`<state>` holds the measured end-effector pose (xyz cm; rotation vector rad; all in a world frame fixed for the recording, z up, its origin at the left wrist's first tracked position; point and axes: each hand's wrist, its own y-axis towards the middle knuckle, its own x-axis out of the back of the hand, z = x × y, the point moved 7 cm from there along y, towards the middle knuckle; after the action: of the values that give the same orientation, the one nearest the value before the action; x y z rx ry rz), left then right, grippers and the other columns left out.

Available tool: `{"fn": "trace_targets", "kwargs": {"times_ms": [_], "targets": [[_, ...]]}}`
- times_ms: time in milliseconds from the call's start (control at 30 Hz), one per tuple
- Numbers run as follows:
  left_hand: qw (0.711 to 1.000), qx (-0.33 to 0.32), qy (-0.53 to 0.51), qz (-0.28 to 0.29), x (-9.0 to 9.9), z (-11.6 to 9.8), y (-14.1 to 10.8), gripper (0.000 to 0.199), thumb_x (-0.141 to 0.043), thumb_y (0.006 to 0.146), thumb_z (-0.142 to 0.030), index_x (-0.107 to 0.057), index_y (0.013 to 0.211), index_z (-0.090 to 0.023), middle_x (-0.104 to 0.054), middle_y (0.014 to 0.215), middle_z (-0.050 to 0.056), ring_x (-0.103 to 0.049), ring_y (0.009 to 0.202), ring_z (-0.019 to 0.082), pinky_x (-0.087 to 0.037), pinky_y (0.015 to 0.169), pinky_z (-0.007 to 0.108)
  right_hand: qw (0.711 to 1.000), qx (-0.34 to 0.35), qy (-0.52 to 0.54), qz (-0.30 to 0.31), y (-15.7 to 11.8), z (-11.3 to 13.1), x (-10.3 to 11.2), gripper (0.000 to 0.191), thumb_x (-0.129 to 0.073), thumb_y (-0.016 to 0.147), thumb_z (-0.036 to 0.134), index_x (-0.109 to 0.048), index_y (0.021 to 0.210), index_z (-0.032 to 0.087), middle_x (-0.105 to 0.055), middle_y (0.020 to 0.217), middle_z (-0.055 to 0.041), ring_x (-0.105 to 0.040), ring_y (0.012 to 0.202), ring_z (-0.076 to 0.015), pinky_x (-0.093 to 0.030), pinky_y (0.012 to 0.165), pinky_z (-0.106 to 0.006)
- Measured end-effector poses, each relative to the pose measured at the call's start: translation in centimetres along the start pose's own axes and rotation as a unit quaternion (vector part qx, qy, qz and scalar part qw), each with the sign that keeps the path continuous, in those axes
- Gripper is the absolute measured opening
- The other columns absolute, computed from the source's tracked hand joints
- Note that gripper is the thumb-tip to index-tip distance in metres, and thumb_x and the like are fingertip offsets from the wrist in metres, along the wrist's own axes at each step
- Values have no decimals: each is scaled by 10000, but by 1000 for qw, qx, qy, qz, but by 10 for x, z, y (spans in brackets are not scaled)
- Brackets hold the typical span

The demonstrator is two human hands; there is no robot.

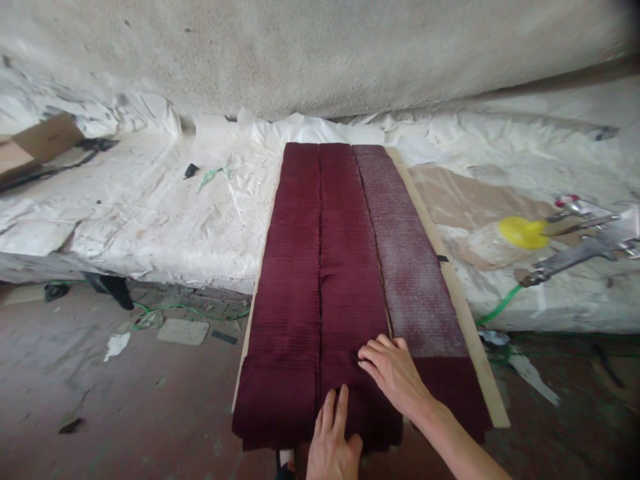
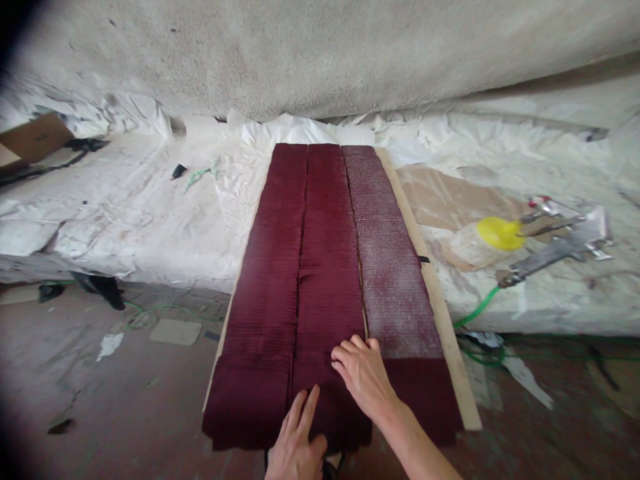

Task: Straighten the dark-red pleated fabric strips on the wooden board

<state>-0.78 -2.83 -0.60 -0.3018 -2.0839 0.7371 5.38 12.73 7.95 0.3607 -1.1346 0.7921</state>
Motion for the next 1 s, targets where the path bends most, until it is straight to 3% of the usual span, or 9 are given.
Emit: {"fn": "trace_targets", "kwargs": {"times_ms": [233, 433, 633, 800, 1000], "targets": [[1000, -5, -10, -7, -1, -3, 2, 358, -498, 733, -87, -719, 978, -226, -167, 1576, -25, -159, 1441, 318, -252, 1175, 488, 1000, -2, 9, -3, 0, -2, 2, 78, -602, 900, 253, -591, 824, 269, -612, 824, 66, -497, 870, -197, -238, 746, -373], [1000, -20, 10, -22, -3, -6, 5, 305, -550, 703, -88, -729, 921, -206, -168, 1576, 8, -151, 1436, 356, -257, 1164, 526, 1000, -9, 8, -5, 0, -2, 3, 65, -608, 895, 239, -566, 851, 260, -623, 850, 63, -509, 880, -204, -250, 760, -373], [996, -37, 87, -7, 1, -14, 1, 220, -523, 769, -119, -725, 839, -171, -91, 1564, 19, -96, 1440, 320, -244, 1180, 426, 996, -74, 5, -39, -10, -13, 3, 109, -597, 893, 203, -507, 929, 253, -617, 885, 42, -532, 862, -209, -275, 772, -376], [993, -64, 95, -34, 8, -18, -2, 187, -529, 793, -161, -716, 805, -161, -90, 1552, 47, -108, 1429, 333, -269, 1165, 425, 995, -90, 9, -47, -11, -18, 2, 118, -566, 903, 173, -489, 930, 258, -611, 891, 40, -536, 860, -208, -294, 777, -380], [994, -52, 92, -22, 2, -13, 2, 209, -519, 809, -139, -722, 840, -176, -92, 1549, 38, -104, 1428, 317, -253, 1174, 418, 992, -97, 13, -77, -13, -24, -4, 173, -609, 879, 209, -477, 979, 260, -578, 974, 13, -523, 909, -221, -321, 789, -385]]}}
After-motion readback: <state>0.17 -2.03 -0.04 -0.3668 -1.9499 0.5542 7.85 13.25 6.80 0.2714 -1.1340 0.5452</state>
